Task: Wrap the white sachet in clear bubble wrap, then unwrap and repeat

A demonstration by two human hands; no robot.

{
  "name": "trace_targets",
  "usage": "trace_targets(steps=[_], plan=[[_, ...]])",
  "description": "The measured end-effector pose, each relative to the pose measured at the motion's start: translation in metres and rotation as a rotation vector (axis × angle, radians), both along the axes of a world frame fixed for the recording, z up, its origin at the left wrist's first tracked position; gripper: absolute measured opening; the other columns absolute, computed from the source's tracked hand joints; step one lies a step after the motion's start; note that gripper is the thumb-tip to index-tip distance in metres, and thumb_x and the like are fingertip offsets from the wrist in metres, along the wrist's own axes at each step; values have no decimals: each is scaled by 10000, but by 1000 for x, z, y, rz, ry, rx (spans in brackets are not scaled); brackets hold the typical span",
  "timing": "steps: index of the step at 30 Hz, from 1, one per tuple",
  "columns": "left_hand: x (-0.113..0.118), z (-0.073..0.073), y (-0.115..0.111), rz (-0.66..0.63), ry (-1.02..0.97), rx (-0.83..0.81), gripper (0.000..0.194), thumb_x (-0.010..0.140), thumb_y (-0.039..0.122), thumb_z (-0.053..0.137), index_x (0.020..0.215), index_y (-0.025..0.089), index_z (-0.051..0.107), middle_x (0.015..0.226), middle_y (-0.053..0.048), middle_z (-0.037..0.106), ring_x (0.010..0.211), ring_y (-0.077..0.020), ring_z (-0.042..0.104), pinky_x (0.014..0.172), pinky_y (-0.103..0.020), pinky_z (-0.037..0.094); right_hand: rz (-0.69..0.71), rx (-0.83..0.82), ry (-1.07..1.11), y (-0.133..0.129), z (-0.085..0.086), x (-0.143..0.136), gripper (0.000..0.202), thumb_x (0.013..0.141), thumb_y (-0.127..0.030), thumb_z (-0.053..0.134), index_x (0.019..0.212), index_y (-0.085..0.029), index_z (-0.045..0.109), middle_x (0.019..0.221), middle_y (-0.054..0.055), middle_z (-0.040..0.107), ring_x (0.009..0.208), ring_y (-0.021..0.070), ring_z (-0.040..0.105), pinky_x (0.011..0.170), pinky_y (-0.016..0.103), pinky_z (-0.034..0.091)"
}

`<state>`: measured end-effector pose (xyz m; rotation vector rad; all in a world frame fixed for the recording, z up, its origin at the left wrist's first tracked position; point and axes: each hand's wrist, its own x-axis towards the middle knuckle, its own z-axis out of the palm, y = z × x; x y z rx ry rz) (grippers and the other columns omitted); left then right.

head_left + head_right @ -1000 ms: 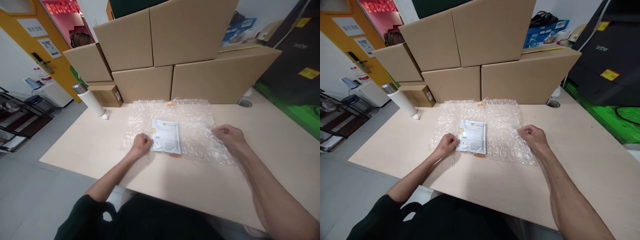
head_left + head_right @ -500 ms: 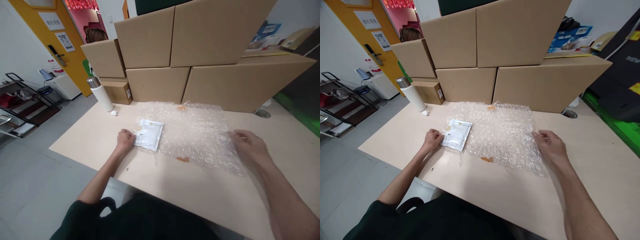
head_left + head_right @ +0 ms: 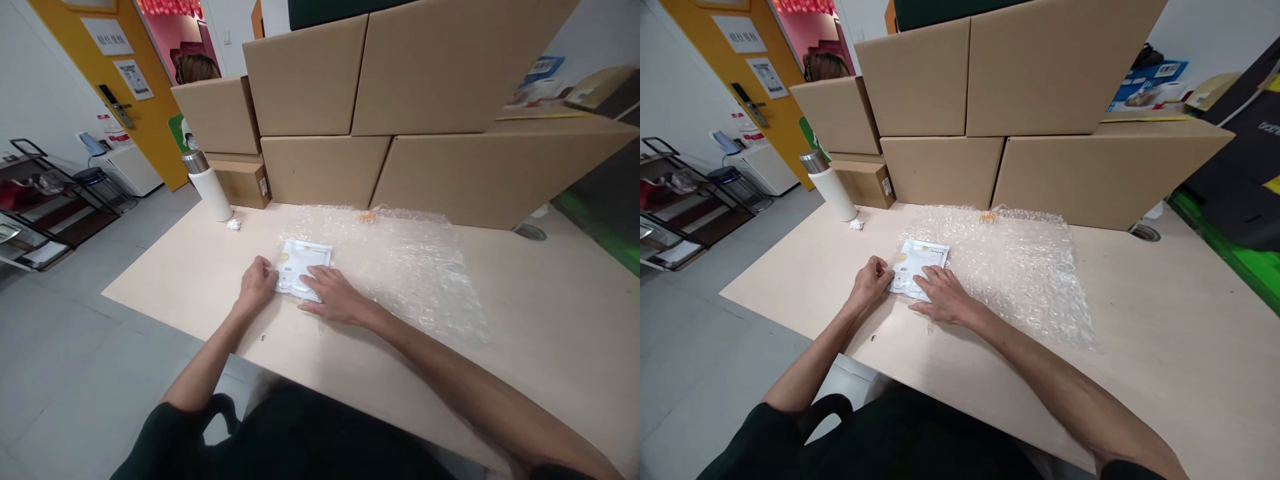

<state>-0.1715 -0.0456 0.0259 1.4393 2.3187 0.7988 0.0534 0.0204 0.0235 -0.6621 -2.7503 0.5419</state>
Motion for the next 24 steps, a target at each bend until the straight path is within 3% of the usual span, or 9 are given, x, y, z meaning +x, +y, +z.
trace_targets(steps=[2,4,7,10,12,15,18,21,24], plan=[[2,6,0,41,-243,78,423,778,333,678,1151,168,565,715,22,603,643,-164,585,624,-279,451,-28,-16,-9,-3,-2,-6,607,913,-574,566,1395,-205,562,1460,191,521,1354,400,443,1069,597,362],[8,16,0,18,-575,167,523,695,403,768,1118,144,602,722,8,637,621,-151,591,613,-272,463,-58,-82,54,-5,0,-4,608,953,-608,460,1401,-206,552,1442,183,536,1346,387,458,1078,597,351],[23,37,-1,-126,-801,255,556,687,550,788,1034,125,693,918,-87,725,805,-192,655,744,-299,500,-81,-318,209,-6,9,11,643,973,-649,350,1410,-219,541,1475,143,518,1380,347,443,1126,565,322],[48,53,3,-275,-745,237,643,869,702,529,1172,165,712,1205,-131,696,1090,-262,631,879,-351,501,-164,-664,412,-6,16,31,625,948,-680,391,1392,-275,562,1488,91,523,1394,319,443,1145,533,325],[70,57,9,-423,-666,190,680,941,716,345,1273,224,677,1348,-113,630,1210,-281,583,941,-390,495,-225,-889,556,-6,17,43,608,948,-694,366,1347,-300,598,1430,75,582,1349,310,496,1108,530,375],[107,50,23,-655,-446,174,645,977,670,285,1328,267,645,1427,-99,556,1308,-292,509,1059,-442,433,-339,-1161,743,-6,15,62,630,955,-694,299,1240,-262,659,1231,95,698,1173,301,621,969,493,493],[140,35,33,-768,-124,81,590,990,630,282,1345,314,631,1407,-108,545,1336,-345,450,1100,-559,346,-512,-1332,830,-6,13,85,552,934,-639,407,1136,-205,683,1029,105,739,994,287,675,833,431,547],[160,23,38,-817,131,-41,532,1001,594,292,1382,364,582,1402,-101,537,1297,-375,445,1032,-598,364,-615,-1232,749,-6,11,108,469,888,-566,518,1035,-160,699,972,114,727,987,291,666,860,426,537],[169,19,39,-828,303,-57,522,1004,585,301,1329,332,622,1391,-104,538,1258,-369,450,1000,-564,379,-760,-665,641,-2,7,120,475,853,-588,549,1022,-169,696,1085,136,699,1142,333,597,995,488,463]])
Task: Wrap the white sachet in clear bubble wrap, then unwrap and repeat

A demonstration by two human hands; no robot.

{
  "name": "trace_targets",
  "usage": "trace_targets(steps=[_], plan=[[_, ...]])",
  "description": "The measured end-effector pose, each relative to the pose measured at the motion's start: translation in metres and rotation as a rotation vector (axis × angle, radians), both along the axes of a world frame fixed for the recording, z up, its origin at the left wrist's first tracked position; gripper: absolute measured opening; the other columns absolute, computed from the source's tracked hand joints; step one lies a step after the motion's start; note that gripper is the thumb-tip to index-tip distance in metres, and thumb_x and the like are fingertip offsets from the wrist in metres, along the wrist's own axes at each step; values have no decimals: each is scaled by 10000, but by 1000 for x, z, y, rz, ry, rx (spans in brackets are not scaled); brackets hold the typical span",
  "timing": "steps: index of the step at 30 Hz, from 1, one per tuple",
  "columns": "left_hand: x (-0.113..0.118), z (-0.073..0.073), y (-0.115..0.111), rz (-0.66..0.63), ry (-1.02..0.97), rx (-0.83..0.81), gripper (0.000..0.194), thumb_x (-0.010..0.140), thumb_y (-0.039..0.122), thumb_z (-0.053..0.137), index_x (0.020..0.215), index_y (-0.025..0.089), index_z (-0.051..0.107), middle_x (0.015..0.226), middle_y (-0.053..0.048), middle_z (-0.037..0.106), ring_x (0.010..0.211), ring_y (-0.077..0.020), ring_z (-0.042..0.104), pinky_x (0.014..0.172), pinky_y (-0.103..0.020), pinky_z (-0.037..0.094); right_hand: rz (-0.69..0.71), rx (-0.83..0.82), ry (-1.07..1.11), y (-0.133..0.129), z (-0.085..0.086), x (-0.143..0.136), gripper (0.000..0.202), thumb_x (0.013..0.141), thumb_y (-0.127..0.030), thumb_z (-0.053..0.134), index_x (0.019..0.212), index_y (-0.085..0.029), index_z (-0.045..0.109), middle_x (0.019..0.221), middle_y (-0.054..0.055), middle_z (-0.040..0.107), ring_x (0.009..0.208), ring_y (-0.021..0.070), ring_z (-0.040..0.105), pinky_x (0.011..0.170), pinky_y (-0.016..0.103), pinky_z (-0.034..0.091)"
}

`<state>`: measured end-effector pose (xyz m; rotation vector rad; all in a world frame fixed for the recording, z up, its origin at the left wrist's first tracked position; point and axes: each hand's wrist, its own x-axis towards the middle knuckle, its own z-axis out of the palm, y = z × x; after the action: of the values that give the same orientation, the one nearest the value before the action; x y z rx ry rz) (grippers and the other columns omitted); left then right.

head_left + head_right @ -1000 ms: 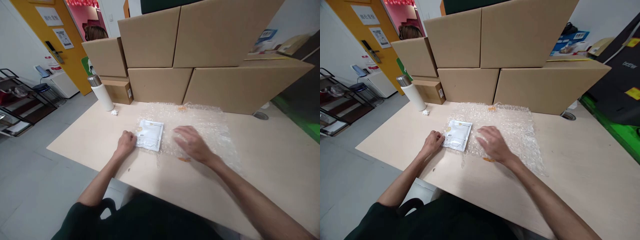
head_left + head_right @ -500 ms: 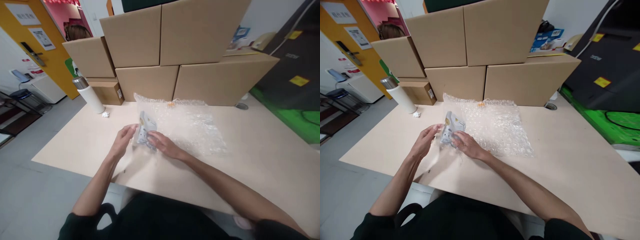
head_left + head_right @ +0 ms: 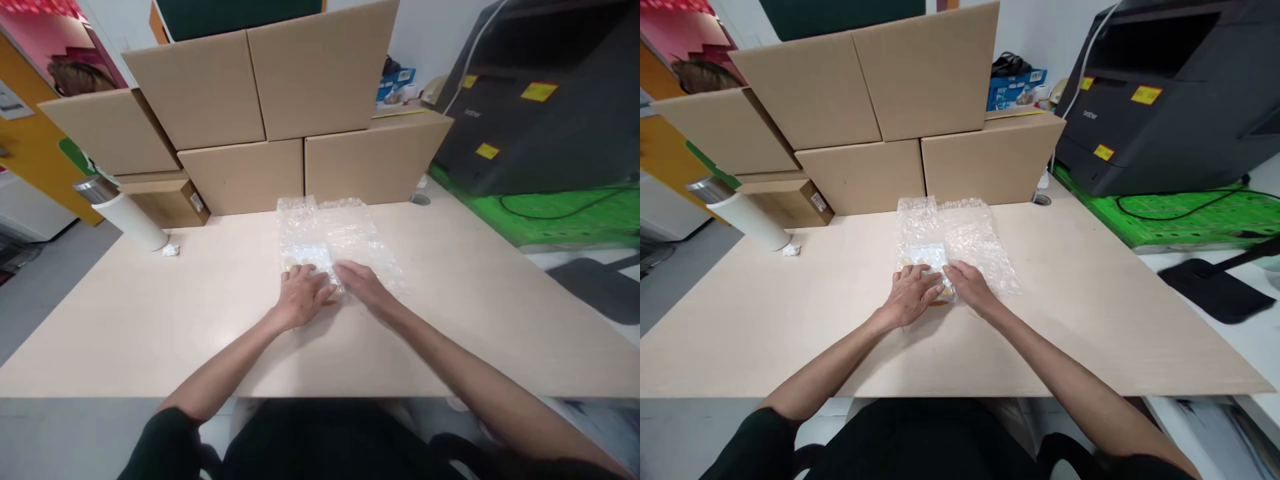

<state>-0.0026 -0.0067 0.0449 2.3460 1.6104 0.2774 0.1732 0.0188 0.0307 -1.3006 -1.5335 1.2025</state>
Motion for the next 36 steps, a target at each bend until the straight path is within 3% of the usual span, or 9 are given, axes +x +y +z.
trace_targets(steps=[4,6,9,12,16,20,23,30,36], plan=[[-1,-3,-2,-17,38,13,456,1006,512,366,1291,291,645,1413,-122,515,1250,-372,449,995,-559,377,4,429,-280,9,-5,-10,533,930,-630,381,1094,-197,643,1225,154,644,1247,311,522,1081,482,379],[-9,-7,-2,41,-46,50,434,980,461,441,1317,254,622,1467,-154,453,1318,-397,397,1022,-592,352,159,399,-344,12,-4,-20,516,978,-602,275,971,-212,613,1035,122,677,1069,270,596,1011,451,418],[-29,-14,1,346,-374,116,612,868,478,614,1409,208,518,1500,-198,384,1383,-414,346,1057,-607,334,258,337,-371,14,2,-29,493,1004,-572,221,795,-230,509,778,41,599,834,211,580,909,402,440],[-45,-11,1,598,-878,-100,770,822,541,660,1456,179,413,1341,-194,528,1212,-334,554,973,-498,452,241,237,-298,15,8,-27,499,988,-607,262,749,-234,493,741,21,564,769,199,556,837,387,445],[-35,10,-4,488,-1215,-101,705,890,586,584,1446,213,362,1329,-159,589,1084,-239,625,924,-408,489,177,8,-41,18,11,-16,493,922,-680,423,930,-246,656,982,57,687,939,244,617,887,410,455],[7,25,0,134,-1075,-7,462,966,558,476,1306,247,498,1455,-126,538,1268,-260,551,1072,-457,409,126,-153,340,20,10,2,539,827,-714,561,1014,-231,711,1020,64,726,952,252,646,840,380,506],[42,18,15,-86,-810,47,417,993,517,417,1265,239,567,1521,-110,486,1408,-279,428,1178,-490,275,52,-210,477,22,8,28,538,729,-686,673,952,-199,719,906,67,737,826,239,656,722,344,516],[93,-15,40,-162,-195,-6,465,1015,483,366,1403,285,529,1614,-43,367,1498,-371,232,1155,-609,203,-410,126,31,38,-15,105,311,716,-470,669,868,-201,704,981,70,716,901,231,629,893,378,465],[99,-21,44,-187,-64,11,475,1013,475,389,1420,271,524,1610,-56,373,1491,-377,249,1154,-601,213,-330,-117,69,72,-9,96,273,723,-449,718,747,-196,619,761,1,663,837,198,609,736,285,482]])
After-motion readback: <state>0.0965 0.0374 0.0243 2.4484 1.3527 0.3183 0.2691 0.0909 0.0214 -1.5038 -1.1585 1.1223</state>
